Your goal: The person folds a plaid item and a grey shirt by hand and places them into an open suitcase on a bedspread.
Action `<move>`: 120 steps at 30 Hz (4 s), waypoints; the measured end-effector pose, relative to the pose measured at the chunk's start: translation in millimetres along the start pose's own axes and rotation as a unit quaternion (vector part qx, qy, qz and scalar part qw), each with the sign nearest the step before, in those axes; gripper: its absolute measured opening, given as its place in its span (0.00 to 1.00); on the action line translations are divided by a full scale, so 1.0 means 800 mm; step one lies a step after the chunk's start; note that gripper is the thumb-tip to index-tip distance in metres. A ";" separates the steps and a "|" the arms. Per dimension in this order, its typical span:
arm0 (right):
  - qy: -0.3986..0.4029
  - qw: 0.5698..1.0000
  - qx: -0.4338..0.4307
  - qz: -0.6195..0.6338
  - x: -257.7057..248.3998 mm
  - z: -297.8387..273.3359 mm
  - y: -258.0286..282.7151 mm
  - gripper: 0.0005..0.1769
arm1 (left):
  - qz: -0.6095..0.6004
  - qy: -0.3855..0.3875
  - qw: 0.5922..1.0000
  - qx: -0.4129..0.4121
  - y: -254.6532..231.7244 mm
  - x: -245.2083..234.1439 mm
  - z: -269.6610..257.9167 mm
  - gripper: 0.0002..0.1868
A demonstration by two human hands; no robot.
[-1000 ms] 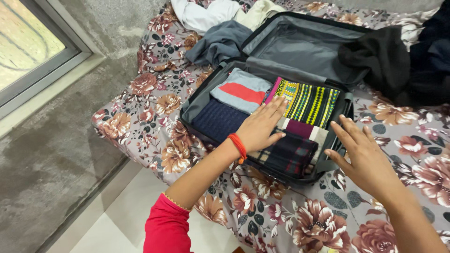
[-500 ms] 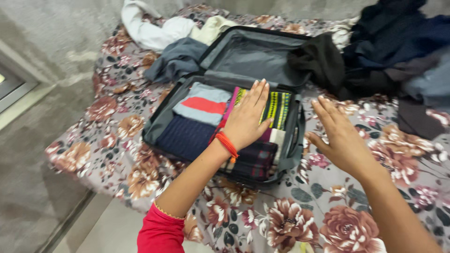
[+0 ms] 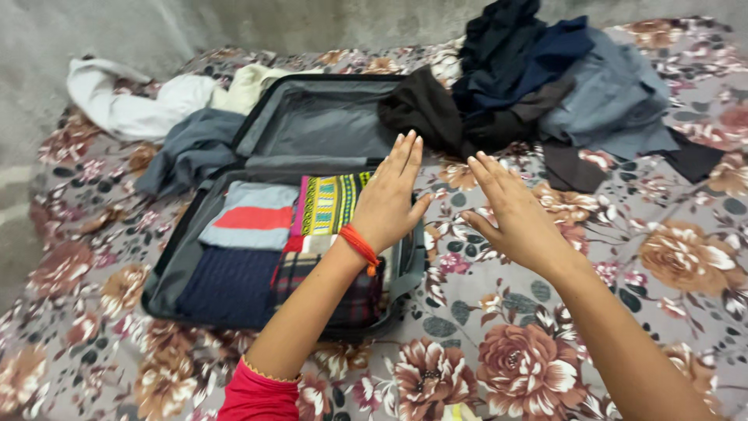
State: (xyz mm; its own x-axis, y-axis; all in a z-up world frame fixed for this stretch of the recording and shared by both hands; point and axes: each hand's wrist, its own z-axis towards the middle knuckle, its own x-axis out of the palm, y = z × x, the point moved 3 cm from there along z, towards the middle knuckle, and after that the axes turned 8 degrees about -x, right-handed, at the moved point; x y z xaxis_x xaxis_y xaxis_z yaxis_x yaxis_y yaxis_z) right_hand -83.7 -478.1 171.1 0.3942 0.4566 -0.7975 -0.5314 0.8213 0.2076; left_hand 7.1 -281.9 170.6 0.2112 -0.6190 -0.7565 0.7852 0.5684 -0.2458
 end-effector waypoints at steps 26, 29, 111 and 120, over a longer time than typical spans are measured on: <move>0.004 0.985 0.137 -0.107 -0.085 -0.105 -0.148 0.44 | -0.071 0.037 0.992 0.093 -0.107 0.164 0.114 0.46; 0.012 0.983 0.138 -0.122 -0.085 -0.112 -0.168 0.45 | -0.058 0.050 0.993 0.091 -0.110 0.183 0.121 0.45; -0.179 0.948 0.169 -0.204 -0.012 -0.093 -0.525 0.02 | -0.006 0.193 0.958 -0.212 0.140 0.593 0.333 0.48; -0.246 0.946 0.200 -0.072 -0.024 -0.146 -0.419 0.04 | -0.020 0.150 0.962 -0.227 0.071 0.541 0.286 0.29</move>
State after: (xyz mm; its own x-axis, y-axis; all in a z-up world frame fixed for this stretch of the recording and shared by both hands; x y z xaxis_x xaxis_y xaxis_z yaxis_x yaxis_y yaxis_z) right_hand -0.8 -802.6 50.7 0.7945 0.3531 -0.4941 -0.1585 0.9060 0.3925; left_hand 276.1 -641.4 -32.0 -0.0459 -0.4997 -0.8650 0.4396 0.7675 -0.4666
